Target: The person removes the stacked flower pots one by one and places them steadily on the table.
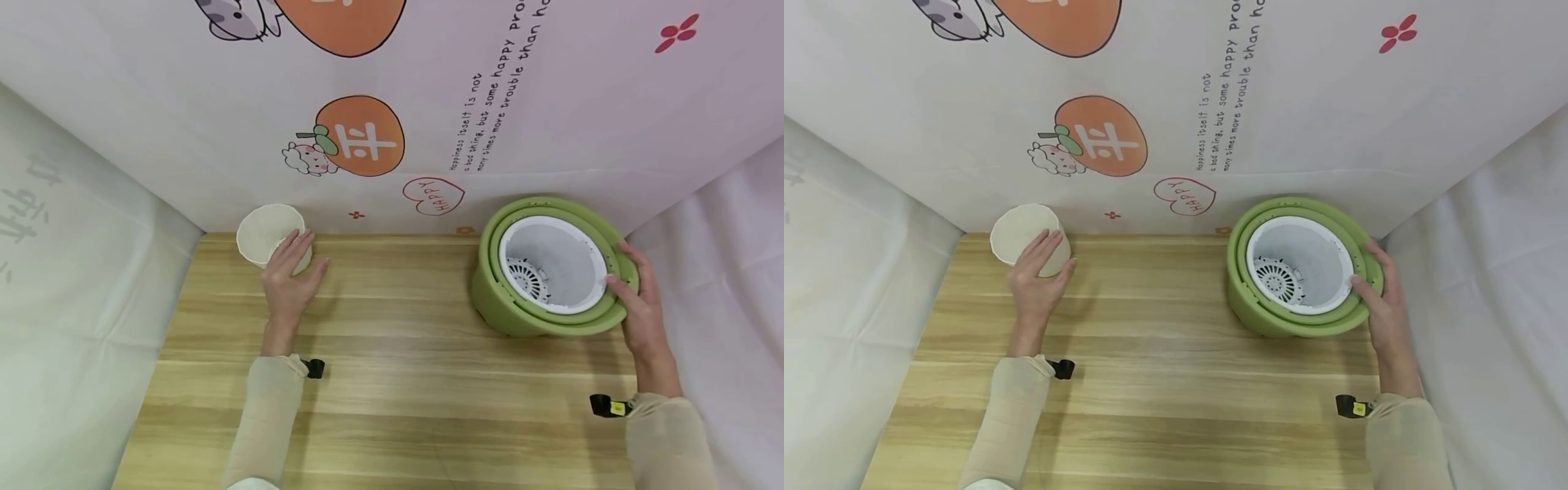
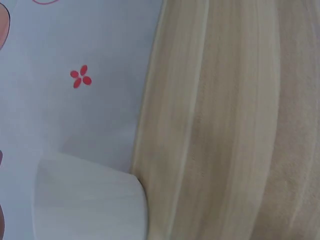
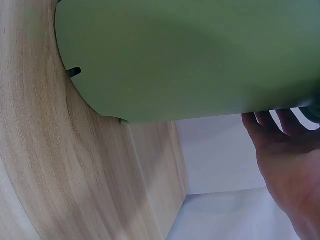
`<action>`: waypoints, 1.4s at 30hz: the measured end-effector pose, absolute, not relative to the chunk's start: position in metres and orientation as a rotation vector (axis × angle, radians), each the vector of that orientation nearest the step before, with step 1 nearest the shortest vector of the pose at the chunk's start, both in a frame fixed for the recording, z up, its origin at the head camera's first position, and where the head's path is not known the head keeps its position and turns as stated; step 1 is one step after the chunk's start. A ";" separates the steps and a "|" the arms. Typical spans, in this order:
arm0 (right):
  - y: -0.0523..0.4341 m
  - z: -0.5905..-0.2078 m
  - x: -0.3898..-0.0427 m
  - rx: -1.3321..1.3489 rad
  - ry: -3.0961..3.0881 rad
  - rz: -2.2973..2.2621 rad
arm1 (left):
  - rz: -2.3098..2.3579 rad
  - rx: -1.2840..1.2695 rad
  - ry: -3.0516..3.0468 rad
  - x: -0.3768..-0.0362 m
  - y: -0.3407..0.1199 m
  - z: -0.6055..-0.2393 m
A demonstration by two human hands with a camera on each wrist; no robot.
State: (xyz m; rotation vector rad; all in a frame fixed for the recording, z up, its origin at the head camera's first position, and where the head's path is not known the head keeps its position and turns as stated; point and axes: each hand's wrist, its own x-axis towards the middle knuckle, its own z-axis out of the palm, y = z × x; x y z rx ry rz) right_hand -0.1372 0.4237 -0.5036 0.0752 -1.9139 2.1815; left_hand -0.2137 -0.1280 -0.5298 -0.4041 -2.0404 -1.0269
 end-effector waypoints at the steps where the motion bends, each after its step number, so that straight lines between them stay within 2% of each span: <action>1: 0.424 -0.504 -0.137 0.073 -1.919 2.177 | -1.028 -0.415 -2.042 -0.214 -0.127 -0.529; 12: 0.422 -0.503 -0.138 0.048 -1.934 2.141 | -0.949 -0.487 -2.082 -0.213 -0.113 -0.517; 42: 0.416 -0.505 -0.141 -0.076 -1.803 2.142 | -0.911 -0.718 -2.123 -0.206 -0.075 -0.512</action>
